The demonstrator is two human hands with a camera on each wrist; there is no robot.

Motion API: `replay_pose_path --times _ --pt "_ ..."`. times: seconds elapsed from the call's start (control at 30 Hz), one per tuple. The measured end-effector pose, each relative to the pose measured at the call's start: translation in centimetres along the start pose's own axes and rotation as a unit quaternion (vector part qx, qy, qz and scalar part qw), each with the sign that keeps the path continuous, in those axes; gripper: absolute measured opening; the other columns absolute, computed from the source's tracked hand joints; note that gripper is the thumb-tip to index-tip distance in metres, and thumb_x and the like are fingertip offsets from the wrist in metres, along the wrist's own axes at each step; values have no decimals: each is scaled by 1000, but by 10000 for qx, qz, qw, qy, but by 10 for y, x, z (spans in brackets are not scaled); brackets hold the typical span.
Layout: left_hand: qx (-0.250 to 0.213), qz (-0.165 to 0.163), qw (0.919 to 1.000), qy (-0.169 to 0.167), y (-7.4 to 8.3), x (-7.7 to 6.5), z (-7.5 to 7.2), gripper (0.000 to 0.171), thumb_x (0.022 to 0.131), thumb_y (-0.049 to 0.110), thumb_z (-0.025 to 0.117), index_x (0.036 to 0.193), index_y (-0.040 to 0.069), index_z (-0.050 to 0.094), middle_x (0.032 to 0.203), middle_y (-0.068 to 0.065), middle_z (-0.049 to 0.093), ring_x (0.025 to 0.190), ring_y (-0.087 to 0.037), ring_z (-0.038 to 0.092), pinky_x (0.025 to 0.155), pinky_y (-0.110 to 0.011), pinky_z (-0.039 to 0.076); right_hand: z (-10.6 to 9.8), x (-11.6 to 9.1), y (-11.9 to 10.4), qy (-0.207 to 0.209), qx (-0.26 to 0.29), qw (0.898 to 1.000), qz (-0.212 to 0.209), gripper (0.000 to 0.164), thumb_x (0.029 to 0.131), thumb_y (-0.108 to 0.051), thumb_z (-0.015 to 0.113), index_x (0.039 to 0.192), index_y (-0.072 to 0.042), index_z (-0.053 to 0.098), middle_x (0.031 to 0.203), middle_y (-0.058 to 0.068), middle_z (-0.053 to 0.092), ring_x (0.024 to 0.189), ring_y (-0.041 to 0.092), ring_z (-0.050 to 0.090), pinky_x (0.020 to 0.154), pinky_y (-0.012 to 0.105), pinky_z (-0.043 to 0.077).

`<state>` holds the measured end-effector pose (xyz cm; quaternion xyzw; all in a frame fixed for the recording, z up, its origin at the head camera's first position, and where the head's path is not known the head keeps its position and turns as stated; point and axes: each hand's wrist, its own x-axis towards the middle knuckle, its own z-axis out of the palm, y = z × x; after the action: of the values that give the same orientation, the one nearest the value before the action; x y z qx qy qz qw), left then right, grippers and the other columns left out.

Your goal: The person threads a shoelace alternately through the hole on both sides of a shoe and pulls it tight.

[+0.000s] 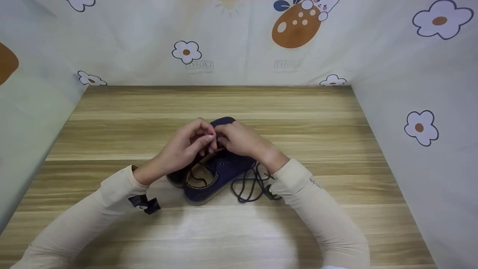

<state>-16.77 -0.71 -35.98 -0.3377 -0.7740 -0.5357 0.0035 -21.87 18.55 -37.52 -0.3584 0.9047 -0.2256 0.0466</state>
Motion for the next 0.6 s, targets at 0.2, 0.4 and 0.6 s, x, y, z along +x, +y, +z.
replay_pose_path --times 0.2,0.4,0.6 --pt "1600 -534 9857 33 28 -7 -17 11 99 15 57 100 7 63 88 -9 68 74 -17 63 65 -30 53 -2 0 -1 -70 93 9999 36 18 98 -11 55 107 -9 70 93 7 75 84 19 67 79 38 55" --pt "3980 -1369 9012 -1036 42 -25 -26 15 92 8 62 77 7 64 80 -11 68 73 -29 67 58 -43 54 -2 -1 -2 -250 288 9992 109 25 98 -6 53 117 -8 69 99 8 76 93 21 71 86 39 56" --pt "3414 -1161 8852 -2940 49 -33 -34 19 89 15 70 71 10 69 63 1 61 58 -11 52 56 -27 45 -1 -2 -3 -307 379 9987 147 25 97 -4 53 115 -7 70 98 9 76 81 17 69 72 30 55"
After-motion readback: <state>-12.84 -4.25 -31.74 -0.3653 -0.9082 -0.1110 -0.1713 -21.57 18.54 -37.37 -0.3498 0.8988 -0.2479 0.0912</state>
